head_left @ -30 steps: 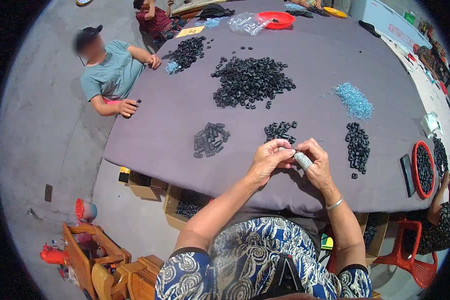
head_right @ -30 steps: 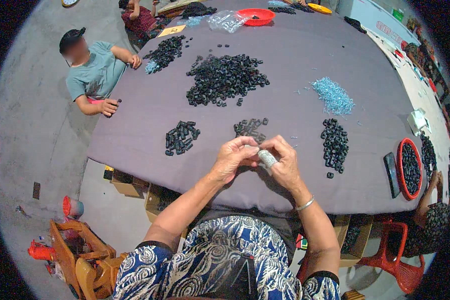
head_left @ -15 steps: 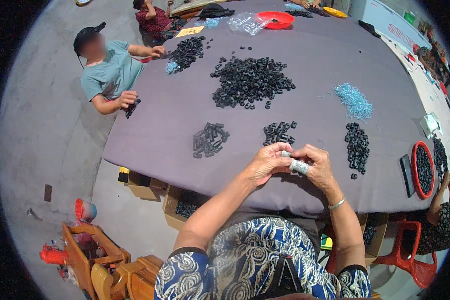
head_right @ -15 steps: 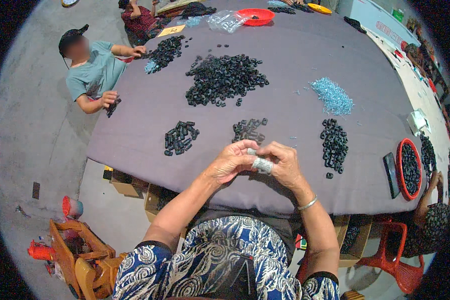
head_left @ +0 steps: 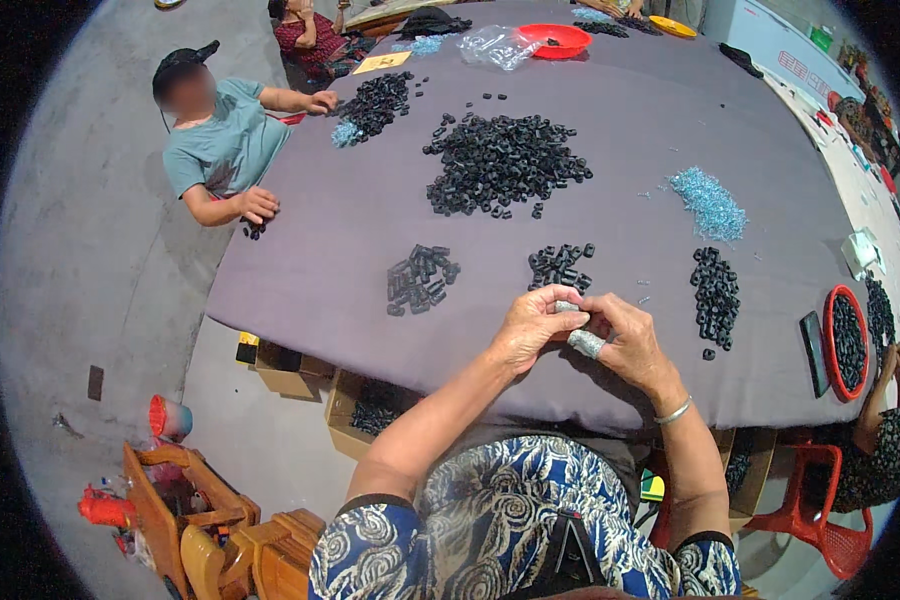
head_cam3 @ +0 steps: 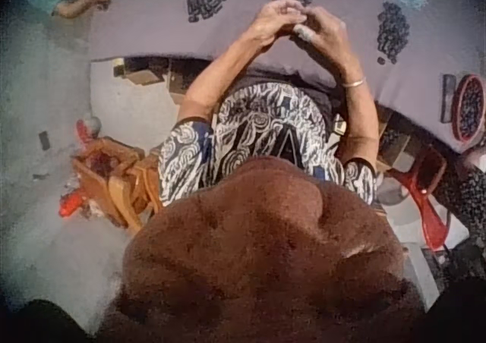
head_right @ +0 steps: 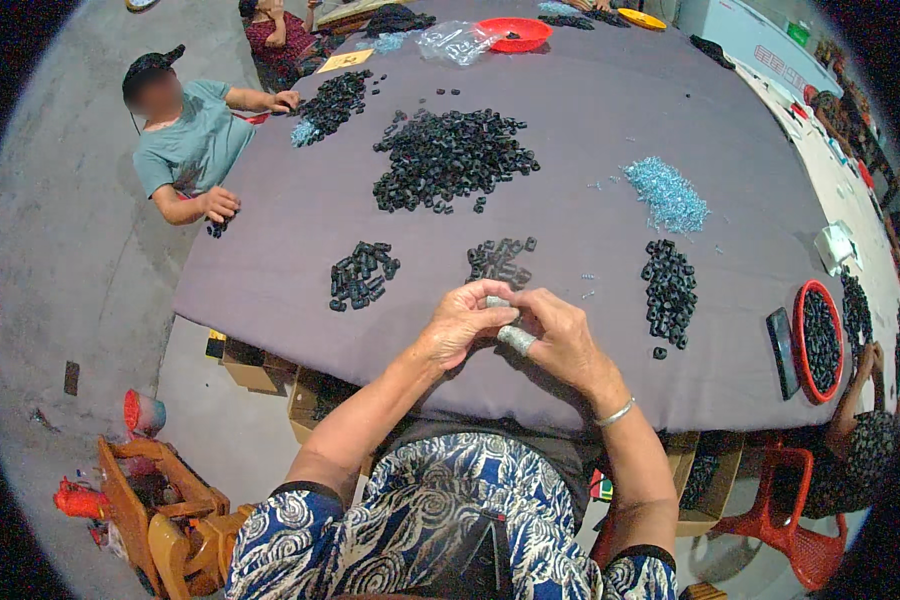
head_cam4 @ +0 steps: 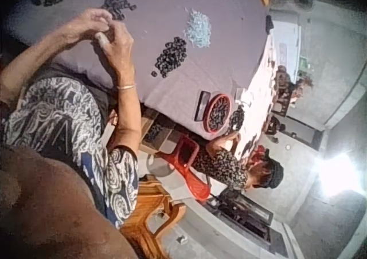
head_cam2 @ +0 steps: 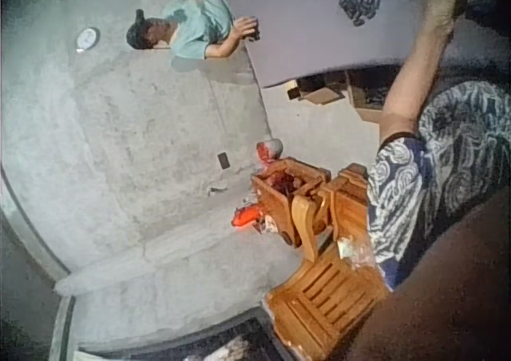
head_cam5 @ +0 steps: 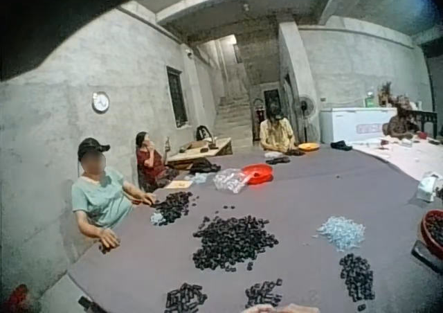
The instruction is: Assembling small black plastic components by hand at a communal workspace.
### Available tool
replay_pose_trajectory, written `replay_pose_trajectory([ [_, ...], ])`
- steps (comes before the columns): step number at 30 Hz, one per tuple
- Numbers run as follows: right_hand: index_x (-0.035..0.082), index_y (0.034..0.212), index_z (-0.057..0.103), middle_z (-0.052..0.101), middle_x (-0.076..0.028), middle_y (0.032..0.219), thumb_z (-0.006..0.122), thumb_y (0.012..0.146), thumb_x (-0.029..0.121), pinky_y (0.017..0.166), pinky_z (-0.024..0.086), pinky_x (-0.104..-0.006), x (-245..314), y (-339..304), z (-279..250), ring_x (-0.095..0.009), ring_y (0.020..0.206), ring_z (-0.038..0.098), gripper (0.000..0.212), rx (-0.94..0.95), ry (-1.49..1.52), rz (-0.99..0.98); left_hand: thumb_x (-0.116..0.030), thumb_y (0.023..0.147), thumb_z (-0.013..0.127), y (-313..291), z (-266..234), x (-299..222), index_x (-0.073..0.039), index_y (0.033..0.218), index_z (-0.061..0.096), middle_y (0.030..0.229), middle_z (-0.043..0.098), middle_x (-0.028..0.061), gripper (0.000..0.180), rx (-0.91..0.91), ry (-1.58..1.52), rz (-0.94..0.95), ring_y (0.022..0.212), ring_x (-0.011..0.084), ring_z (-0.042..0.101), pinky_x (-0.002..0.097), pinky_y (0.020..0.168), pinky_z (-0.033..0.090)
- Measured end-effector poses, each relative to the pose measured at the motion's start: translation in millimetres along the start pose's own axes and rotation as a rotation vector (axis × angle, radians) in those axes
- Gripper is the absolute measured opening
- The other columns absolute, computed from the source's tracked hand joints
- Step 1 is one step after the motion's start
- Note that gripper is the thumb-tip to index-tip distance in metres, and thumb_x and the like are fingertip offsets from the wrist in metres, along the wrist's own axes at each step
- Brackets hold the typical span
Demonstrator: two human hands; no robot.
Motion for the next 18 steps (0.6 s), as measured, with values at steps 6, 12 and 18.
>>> replay_pose_trajectory([
  [6, 0.003, 0.101, 0.056, 0.058, -0.012, 0.083, 0.071, 0.070, 0.007, 0.064, 0.050, -0.0375, 3.9, -4.7, 5.2, -0.029, 0.074, 0.060, 0.035, -0.005, -0.142, -0.058, -0.003, 0.084, 0.067, 4.6, -9.6, 7.1, -0.006, 0.103, 0.059, 0.088, 0.063, 0.0021, 0.022, -0.066, -0.040, 0.049, 0.074, 0.0085, 0.061, 0.0211, 0.064, 0.052],
  [12, 0.003, 0.099, 0.053, 0.054, -0.012, 0.083, 0.068, 0.068, 0.008, 0.065, 0.049, -0.0411, 5.7, -6.5, 9.3, -0.032, 0.078, 0.058, 0.034, -0.008, -0.322, -0.087, -0.003, 0.084, 0.066, 5.7, -14.4, 14.0, -0.005, 0.103, 0.058, 0.088, 0.063, 0.0019, 0.020, -0.098, -0.028, 0.079, 0.074, 0.0084, 0.061, 0.0212, 0.064, 0.051],
  [18, 0.004, 0.094, 0.051, 0.053, -0.012, 0.081, 0.068, 0.068, 0.011, 0.064, 0.048, -0.0428, 3.8, -6.5, 11.2, -0.032, 0.078, 0.057, 0.031, 0.010, -0.383, -0.060, -0.001, 0.084, 0.066, 4.0, -13.9, 14.9, -0.006, 0.100, 0.058, 0.085, 0.062, 0.0003, 0.019, -0.149, -0.038, 0.089, 0.074, 0.0069, 0.060, 0.0196, 0.061, 0.049],
])
Point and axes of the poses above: each hand's wrist, its own y-axis towards the middle knuckle, its own z-axis out of the palm, x = y × z, the point moved 10 cm from there along y, towards the middle knuckle
